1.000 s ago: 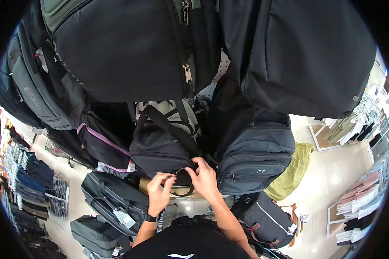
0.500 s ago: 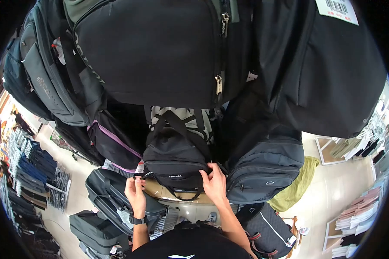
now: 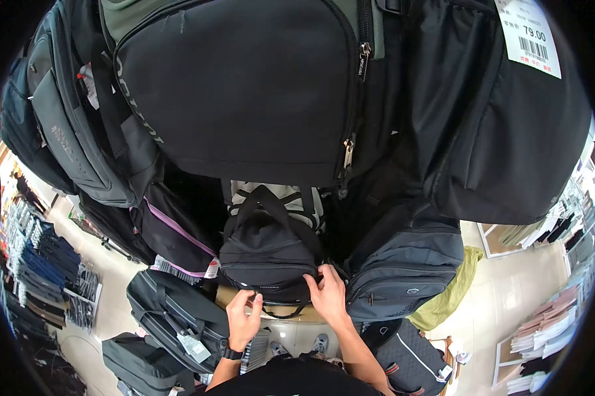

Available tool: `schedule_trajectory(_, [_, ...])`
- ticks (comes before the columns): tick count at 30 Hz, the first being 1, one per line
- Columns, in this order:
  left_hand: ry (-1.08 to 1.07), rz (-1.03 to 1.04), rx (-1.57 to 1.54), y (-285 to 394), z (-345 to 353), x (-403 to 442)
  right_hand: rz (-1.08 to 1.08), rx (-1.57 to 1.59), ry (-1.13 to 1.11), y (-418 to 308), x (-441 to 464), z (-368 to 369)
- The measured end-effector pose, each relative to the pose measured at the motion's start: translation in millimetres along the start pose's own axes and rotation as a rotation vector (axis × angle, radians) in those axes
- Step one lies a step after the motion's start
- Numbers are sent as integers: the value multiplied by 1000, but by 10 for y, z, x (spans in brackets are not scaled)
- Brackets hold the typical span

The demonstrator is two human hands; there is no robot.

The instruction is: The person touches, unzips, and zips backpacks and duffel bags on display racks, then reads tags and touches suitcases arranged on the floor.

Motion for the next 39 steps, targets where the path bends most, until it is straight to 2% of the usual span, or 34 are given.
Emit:
schedule_trajectory(1, [-2, 2, 0, 20, 40, 45, -17, 6, -9, -26, -1, 3])
schedule_trajectory(3, [-109, 191, -58, 244, 238, 96, -16, 21, 0, -57, -23, -6])
schedule_trajectory(9, [-476, 280, -152, 550, 959, -24, -59, 88, 42, -38, -78, -1])
schedule_trajectory(15, [-446, 220, -188, 561, 1136, 122, -128, 142, -64, -54, -30, -12])
schedule_trajectory(17, [-483, 155, -214, 557, 1142, 117, -90, 156, -102, -29, -19, -15])
schedule_trajectory(21, [-537, 182, -200, 467, 1110, 15, -46, 175, -113, -62, -26, -17])
schedule_trajectory(25, [-498, 13, -246, 200, 795, -64, -60, 151, -72, -30, -61, 11])
schedule_trajectory(28, [-302, -10, -228, -164, 349, -82, -33, 139, -94, 11, -77, 31])
schedule_trajectory(31, [-133, -50, -101, -322, -193, -23, -132, 32, -61, -111, -85, -37])
schedule_trajectory(36, [278, -51, -243, -591, -934, 174, 56, 12, -98, -21, -67, -37])
schedule_trajectory(39, [332, -97, -187, -690, -1108, 232, -49, 53, 4, -43, -104, -43])
Point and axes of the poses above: each hand's wrist, its own x-axis towards the middle knuckle, its own z-axis out of the palm, y = z × x, the point moved 10 cm from there along x, towards the middle knuckle, and after that the axes turned 1 degree about -y, right-handed, at the moved point
